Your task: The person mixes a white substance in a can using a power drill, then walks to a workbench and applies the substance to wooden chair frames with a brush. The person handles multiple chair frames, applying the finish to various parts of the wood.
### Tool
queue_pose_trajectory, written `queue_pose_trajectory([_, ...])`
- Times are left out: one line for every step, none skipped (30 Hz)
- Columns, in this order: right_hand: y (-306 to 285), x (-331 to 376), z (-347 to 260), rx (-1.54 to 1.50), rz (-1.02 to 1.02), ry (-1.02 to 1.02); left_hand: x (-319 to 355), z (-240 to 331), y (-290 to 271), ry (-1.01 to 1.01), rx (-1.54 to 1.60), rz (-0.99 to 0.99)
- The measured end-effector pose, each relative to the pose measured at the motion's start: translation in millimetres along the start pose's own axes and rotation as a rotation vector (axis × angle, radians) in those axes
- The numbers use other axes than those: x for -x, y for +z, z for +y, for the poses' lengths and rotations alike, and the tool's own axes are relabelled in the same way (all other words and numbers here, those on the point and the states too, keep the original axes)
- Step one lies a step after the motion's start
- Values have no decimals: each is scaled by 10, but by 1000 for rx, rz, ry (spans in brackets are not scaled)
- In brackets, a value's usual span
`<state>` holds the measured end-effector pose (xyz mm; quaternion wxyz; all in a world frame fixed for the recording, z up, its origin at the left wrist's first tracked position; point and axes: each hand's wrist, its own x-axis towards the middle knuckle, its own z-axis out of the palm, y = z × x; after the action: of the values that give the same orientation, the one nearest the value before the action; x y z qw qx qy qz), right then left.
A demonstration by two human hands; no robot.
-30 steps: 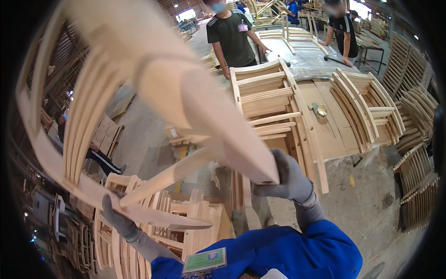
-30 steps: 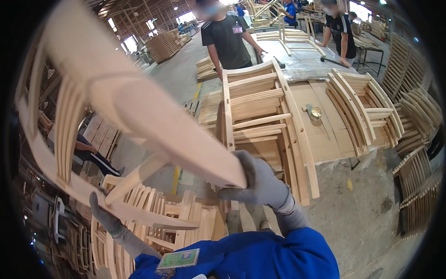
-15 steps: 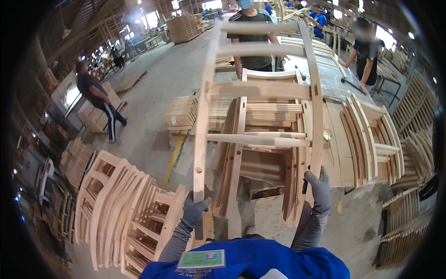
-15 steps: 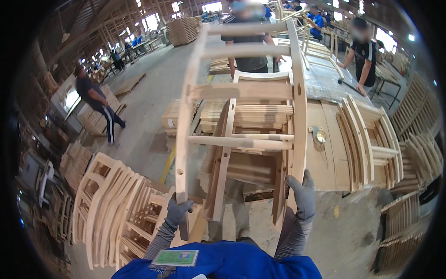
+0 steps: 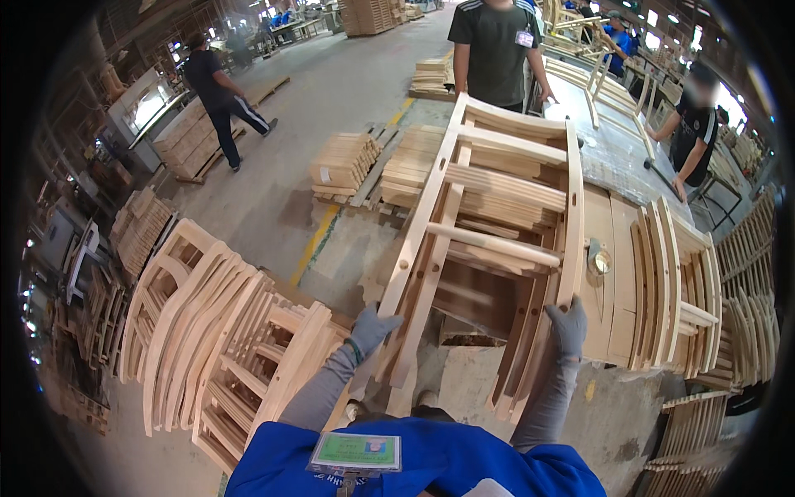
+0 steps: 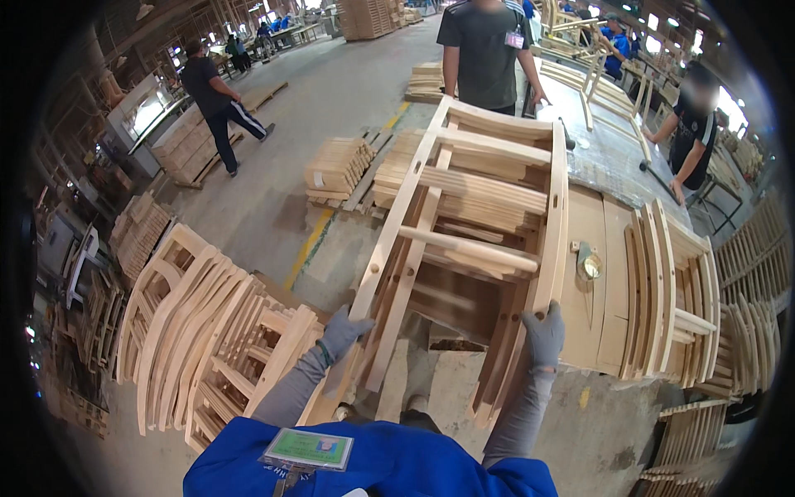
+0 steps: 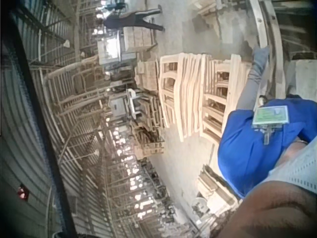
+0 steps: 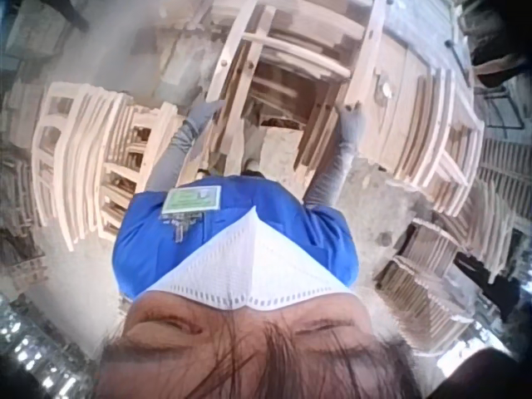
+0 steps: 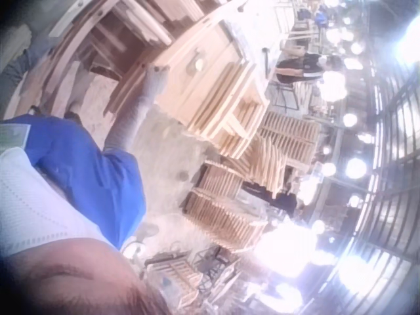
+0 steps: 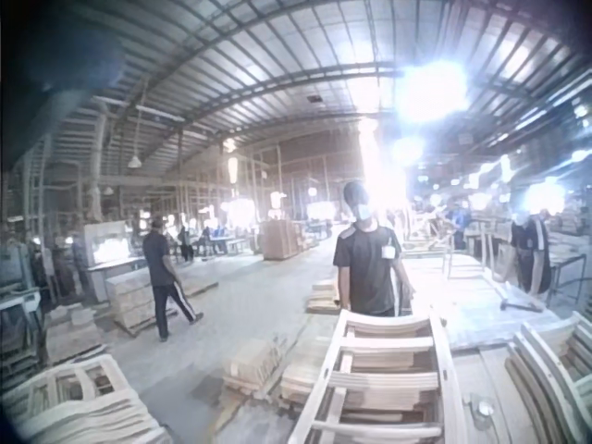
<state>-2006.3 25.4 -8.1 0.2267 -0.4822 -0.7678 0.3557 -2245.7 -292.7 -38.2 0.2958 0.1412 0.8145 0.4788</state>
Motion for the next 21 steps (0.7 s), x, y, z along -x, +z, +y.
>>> queue_pose_trajectory([-63,-108,-5,221,70,-34,-74,162,73,21,-33,-30])
queue_pose_trajectory([-77,-190,-47,433,125,-83,-97,233,118,39,-65,-37])
queue_pose_trajectory([-103,-218,-69,411,177,-112,-153,187,221,14,-156,-17])
queue_pose_trajectory([-109,-249,-169,375,214,-161,-214,74,287,-20,-246,28])
queue_pose_trajectory([-127,-236,-205,347,253,-191,-226,-22,371,-56,-338,53])
queue_pose_trajectory([-124,-220,-234,238,185,-143,-176,-151,432,1,-316,113])
queue_pose_trajectory([-135,-193,-154,255,239,-153,-146,-235,473,84,-309,84])
queue_pose_trajectory([-111,-130,-10,269,291,-167,-102,-319,473,166,-301,59])
queue_pose_trajectory([-88,-47,154,289,325,-185,-43,-428,456,232,-289,39])
queue_pose_trajectory([-94,69,293,177,207,-39,13,-589,421,90,-242,-2])
queue_pose_trajectory([-64,206,482,-145,123,-10,106,-812,369,-62,-192,-48])
queue_pose_trajectory([-11,354,727,-466,50,36,200,-1015,345,-210,-147,-102])
queue_pose_trajectory([42,488,950,-798,-9,79,292,-1179,336,-202,31,-148])
queue_pose_trajectory([62,636,1176,-846,-113,193,405,-1329,340,-189,213,-184])
queue_pose_trajectory([82,789,1381,-889,-225,306,470,-1448,348,-166,278,-183])
queue_pose_trajectory([76,889,1496,-930,-344,426,537,-1558,353,-146,337,-184])
queue_pose_trajectory([55,939,1487,-938,-444,496,624,-1564,353,-159,386,-139])
queue_pose_trajectory([4,964,1469,-940,-546,567,644,-1550,367,-171,437,-91])
queue_pose_trajectory([-49,986,1437,-931,-644,635,658,-1463,351,-180,496,-43])
queue_pose_trajectory([-55,982,1616,-979,-453,651,531,-1379,301,-140,448,-78])
queue_pose_trajectory([151,1072,1416,-920,-427,477,500,-1415,188,-95,274,-56])
